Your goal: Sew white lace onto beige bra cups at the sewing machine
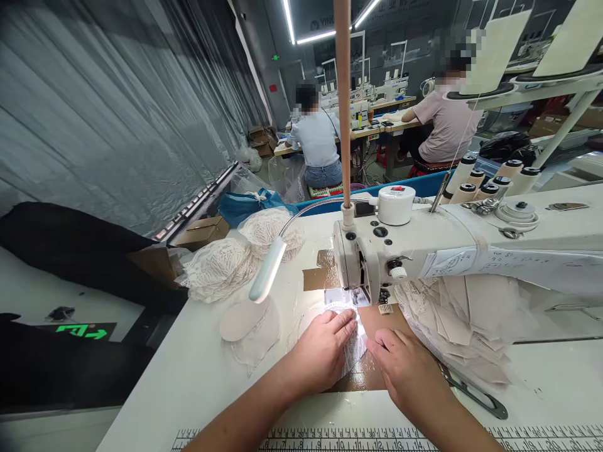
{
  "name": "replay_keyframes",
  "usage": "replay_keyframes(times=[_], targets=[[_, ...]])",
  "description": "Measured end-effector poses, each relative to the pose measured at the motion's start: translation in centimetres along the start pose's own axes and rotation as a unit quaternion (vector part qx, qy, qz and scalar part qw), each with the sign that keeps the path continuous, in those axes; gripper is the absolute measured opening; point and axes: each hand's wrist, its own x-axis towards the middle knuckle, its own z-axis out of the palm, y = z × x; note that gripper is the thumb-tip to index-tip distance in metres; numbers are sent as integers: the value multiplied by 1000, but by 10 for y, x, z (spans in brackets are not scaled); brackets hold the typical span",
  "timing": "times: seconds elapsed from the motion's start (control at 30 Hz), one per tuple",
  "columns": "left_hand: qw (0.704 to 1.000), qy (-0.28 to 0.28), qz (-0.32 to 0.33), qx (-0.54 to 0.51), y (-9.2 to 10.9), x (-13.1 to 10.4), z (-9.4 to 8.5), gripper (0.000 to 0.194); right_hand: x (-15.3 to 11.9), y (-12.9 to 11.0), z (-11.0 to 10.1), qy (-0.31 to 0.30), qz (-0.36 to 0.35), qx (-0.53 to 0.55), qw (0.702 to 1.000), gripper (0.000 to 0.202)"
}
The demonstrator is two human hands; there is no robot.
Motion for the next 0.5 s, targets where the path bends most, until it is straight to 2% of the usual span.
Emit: replay_keyframes(times=[0.23,0.37,0.5], targets=[[999,-13,23,23,-19,11,-6,54,26,0,-13,-92,39,-15,995,29],[998,-13,46,38,-37,20,-6,54,40,0,-15,-85,51,-17,995,29],[997,-6,64,50,-51,25,-5,54,43,2,-8,-64,60,-26,996,34]])
